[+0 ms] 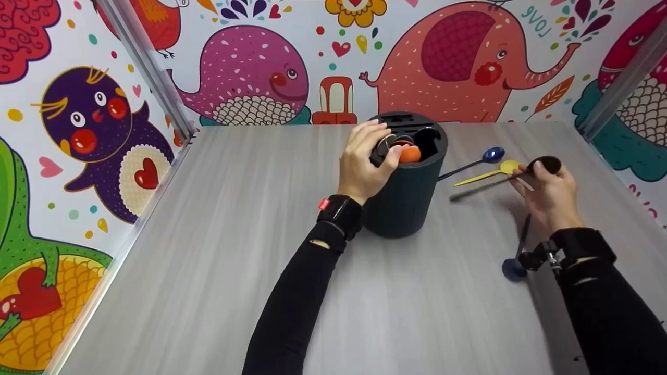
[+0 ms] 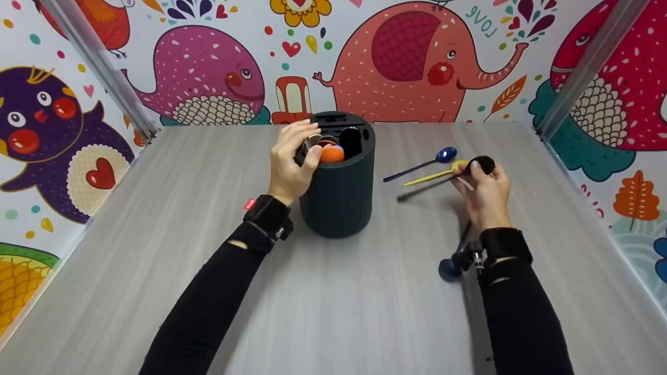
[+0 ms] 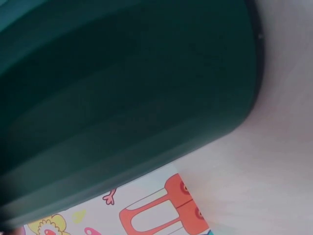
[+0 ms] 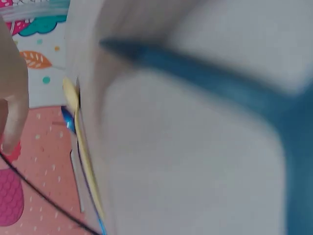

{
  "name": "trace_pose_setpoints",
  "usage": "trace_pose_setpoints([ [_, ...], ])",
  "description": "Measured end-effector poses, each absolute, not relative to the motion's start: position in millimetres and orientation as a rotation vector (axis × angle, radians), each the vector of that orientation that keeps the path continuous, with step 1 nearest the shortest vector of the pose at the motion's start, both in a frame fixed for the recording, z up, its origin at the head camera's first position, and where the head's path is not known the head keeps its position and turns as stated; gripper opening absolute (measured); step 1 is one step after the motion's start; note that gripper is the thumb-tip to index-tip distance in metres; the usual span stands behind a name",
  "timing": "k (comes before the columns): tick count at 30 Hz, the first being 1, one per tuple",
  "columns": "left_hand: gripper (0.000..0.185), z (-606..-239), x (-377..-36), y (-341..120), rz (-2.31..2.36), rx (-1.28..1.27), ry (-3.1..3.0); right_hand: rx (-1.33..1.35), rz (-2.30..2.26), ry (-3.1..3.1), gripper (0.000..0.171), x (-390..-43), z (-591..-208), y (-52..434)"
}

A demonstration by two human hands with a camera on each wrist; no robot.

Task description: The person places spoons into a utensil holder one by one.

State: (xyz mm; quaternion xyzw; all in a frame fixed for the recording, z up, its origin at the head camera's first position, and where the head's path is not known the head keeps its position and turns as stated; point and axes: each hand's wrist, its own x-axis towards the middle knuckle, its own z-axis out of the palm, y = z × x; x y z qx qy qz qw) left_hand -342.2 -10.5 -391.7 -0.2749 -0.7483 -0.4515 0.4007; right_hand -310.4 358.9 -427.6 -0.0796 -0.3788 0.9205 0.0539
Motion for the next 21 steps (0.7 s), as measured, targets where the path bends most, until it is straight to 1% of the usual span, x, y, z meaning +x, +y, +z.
trace_pose_setpoints([
  [3,0.042,-392,-342,-11,-1.131,-0.687,-1.901,-0.26,2.852,-1.032,0.016,-312,-424,350],
  [6,0.041,-393,-343,-11,-1.127,-0.685,-1.9,-0.208,2.882,-1.057,0.007,-314,-420,341],
  [7,0.041,-393,-343,-11,-1.126,-0.684,-1.896,-0.178,2.88,-1.091,0.007,-314,-418,338],
  [10,0.041,-393,-344,-11,-1.129,-0.694,-1.879,-0.129,2.837,-1.223,0.019,-315,-412,328],
  [14,0.041,-393,-344,-10,-1.129,-0.703,-1.87,-0.162,2.712,-1.384,0.033,-314,-404,315],
  [17,0.04,-393,-343,-10,-1.13,-0.701,-1.87,-0.132,2.622,-1.488,0.043,-313,-400,307],
  [21,0.04,-393,-343,-10,-1.135,-0.697,-1.874,-0.017,2.519,-1.638,0.05,-313,-395,296],
])
